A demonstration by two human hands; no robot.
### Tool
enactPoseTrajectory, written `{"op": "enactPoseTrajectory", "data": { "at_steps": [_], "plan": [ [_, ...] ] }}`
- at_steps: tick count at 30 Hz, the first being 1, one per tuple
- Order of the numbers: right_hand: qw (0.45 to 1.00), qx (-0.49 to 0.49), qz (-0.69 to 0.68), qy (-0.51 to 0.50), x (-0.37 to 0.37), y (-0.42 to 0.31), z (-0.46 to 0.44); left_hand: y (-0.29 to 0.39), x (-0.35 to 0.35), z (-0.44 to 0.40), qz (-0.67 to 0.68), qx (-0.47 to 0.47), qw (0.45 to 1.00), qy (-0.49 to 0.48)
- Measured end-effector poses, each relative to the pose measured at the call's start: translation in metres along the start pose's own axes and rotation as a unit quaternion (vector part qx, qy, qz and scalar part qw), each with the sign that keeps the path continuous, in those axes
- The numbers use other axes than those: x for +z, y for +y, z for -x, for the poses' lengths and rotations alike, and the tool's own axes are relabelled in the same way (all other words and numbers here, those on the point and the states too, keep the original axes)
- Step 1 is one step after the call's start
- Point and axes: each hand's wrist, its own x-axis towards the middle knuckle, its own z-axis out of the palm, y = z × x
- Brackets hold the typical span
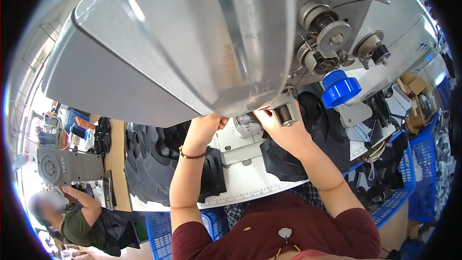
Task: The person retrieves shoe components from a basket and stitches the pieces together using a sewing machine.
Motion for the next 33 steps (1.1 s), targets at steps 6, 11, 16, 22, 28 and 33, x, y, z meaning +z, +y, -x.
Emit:
{"op": "enactPoseTrajectory", "data": {
  "at_steps": [6,11,16,22,28,33],
  "plan": [
    [0.997,-0.042,0.065,0.009,0.002,0.002,0.000,-0.016,-0.013,-0.011,-0.033,0.035,0.998,-0.042],
    [0.996,-0.047,0.079,0.013,0.002,0.002,0.001,-0.021,-0.018,-0.013,-0.084,0.052,0.994,-0.052],
    [0.998,0.024,0.044,-0.035,-0.009,-0.005,-0.001,-0.001,0.001,0.008,-0.010,-0.012,0.999,-0.031],
    [0.997,0.009,0.059,-0.047,-0.019,-0.008,0.002,-0.049,0.056,0.057,-0.097,0.090,0.964,-0.230],
    [0.988,0.045,-0.146,-0.031,-0.034,-0.002,-0.014,-0.039,0.066,0.063,0.068,0.008,0.977,-0.203],
    [0.976,-0.148,-0.071,-0.145,-0.049,0.008,0.002,-0.011,0.018,0.045,0.118,-0.094,0.976,-0.157]
  ]
}}
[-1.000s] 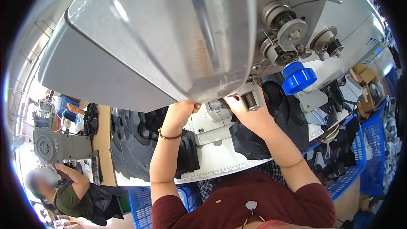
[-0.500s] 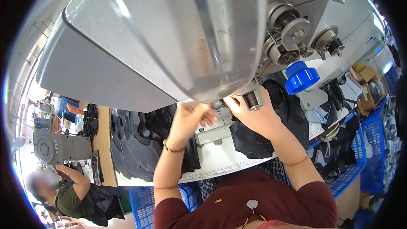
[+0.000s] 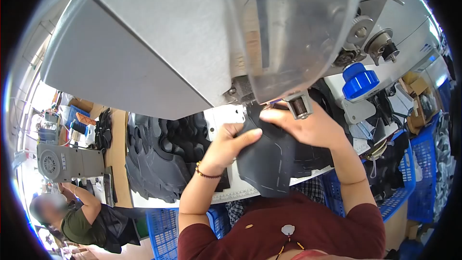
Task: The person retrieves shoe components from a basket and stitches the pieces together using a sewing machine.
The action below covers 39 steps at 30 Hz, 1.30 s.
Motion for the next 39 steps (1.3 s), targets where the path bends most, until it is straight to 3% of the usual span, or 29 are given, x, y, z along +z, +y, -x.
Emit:
{"op": "enactPoseTrajectory", "data": {
  "at_steps": [1,6,11,16,24,33,36,39],
  "plan": [
    [0.996,-0.053,0.047,-0.054,0.003,0.001,0.002,0.007,-0.007,-0.004,-0.005,0.008,1.000,-0.006],
    [0.979,-0.124,0.143,0.081,0.017,0.004,-0.001,0.030,-0.008,-0.015,0.004,-0.004,0.999,0.052],
    [0.972,-0.116,0.174,0.102,0.022,-0.001,0.002,0.014,-0.021,-0.026,-0.083,0.034,0.992,0.092],
    [0.977,-0.089,0.184,0.065,0.026,-0.003,0.009,0.019,-0.018,-0.024,-0.063,0.033,0.994,0.083],
    [0.977,-0.097,0.167,0.094,0.026,-0.007,0.006,0.022,-0.013,-0.026,-0.068,0.109,0.991,0.041],
    [0.974,-0.092,0.190,0.085,0.030,-0.006,0.004,0.029,-0.016,-0.024,-0.020,0.033,0.998,0.042],
    [0.971,-0.095,0.199,0.089,0.030,-0.008,0.005,0.025,-0.015,-0.025,-0.040,0.087,0.995,0.041],
    [0.973,-0.088,0.191,0.090,0.029,-0.011,0.004,0.025,-0.016,-0.025,-0.046,0.075,0.995,0.040]
  ]
}}
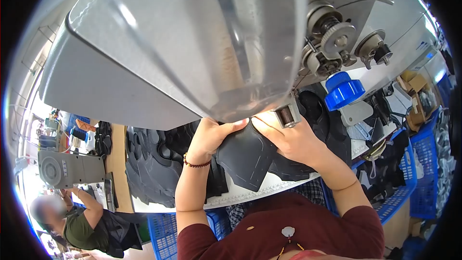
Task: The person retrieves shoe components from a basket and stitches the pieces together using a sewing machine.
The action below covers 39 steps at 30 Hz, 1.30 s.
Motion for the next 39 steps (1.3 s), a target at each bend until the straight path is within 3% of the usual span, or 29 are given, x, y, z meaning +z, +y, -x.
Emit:
{"op": "enactPoseTrajectory", "data": {
  "at_steps": [6,12,14,25,28,34,39],
  "plan": [
    [0.999,0.003,-0.043,0.000,0.001,0.009,-0.002,0.004,0.007,0.004,-0.032,0.002,0.999,0.042],
    [0.999,0.005,-0.047,0.012,0.002,0.008,-0.004,-0.008,0.013,0.028,0.140,-0.079,0.986,0.043],
    [0.999,0.008,-0.048,0.018,0.000,0.008,-0.007,-0.015,0.021,0.037,0.155,-0.063,0.984,0.061],
    [0.999,0.019,-0.025,-0.004,0.003,0.013,-0.009,-0.007,0.017,0.025,0.075,-0.007,0.994,0.080],
    [0.994,-0.019,-0.033,0.106,0.012,0.011,-0.001,-0.002,0.014,0.023,0.054,-0.014,0.995,0.078],
    [0.996,0.019,-0.067,0.059,0.009,0.010,0.004,0.003,0.009,0.019,0.027,-0.018,0.997,0.069],
    [0.995,-0.004,-0.043,0.095,0.013,0.012,-0.001,0.006,0.002,0.013,0.015,-0.025,0.998,0.056]
  ]
}}
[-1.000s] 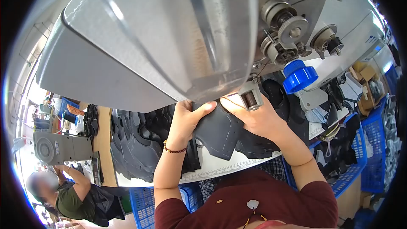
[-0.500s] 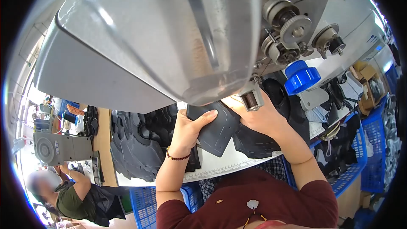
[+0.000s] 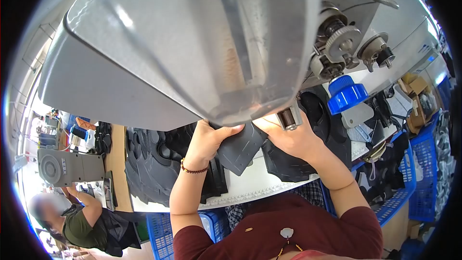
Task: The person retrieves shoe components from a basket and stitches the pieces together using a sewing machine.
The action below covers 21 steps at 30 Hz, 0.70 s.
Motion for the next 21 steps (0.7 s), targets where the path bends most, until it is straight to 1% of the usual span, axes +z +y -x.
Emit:
{"op": "enactPoseTrajectory", "data": {
  "at_steps": [3,7,10,12,15,18,21],
  "plan": [
    [1.000,0.001,0.002,0.005,0.001,0.000,0.000,-0.001,0.001,-0.002,-0.002,0.025,1.000,0.009],
    [1.000,0.011,-0.004,0.015,-0.004,-0.004,0.002,0.004,0.000,-0.002,-0.004,0.017,1.000,0.002],
    [0.999,-0.005,0.015,0.034,0.001,-0.003,0.004,0.005,-0.004,-0.005,-0.010,0.009,1.000,-0.011],
    [1.000,0.001,0.016,0.026,-0.001,-0.006,0.003,0.008,-0.006,-0.009,0.004,0.000,1.000,-0.028],
    [0.999,0.006,0.033,0.012,-0.002,-0.010,0.001,0.009,-0.013,-0.017,-0.070,0.051,0.995,-0.059],
    [0.999,0.015,0.048,-0.002,-0.002,-0.014,0.001,0.022,-0.010,-0.017,-0.059,0.012,0.994,-0.094],
    [0.997,0.024,0.067,-0.008,0.001,-0.014,0.003,0.018,-0.015,-0.025,-0.078,0.024,0.993,-0.080]
  ]
}}
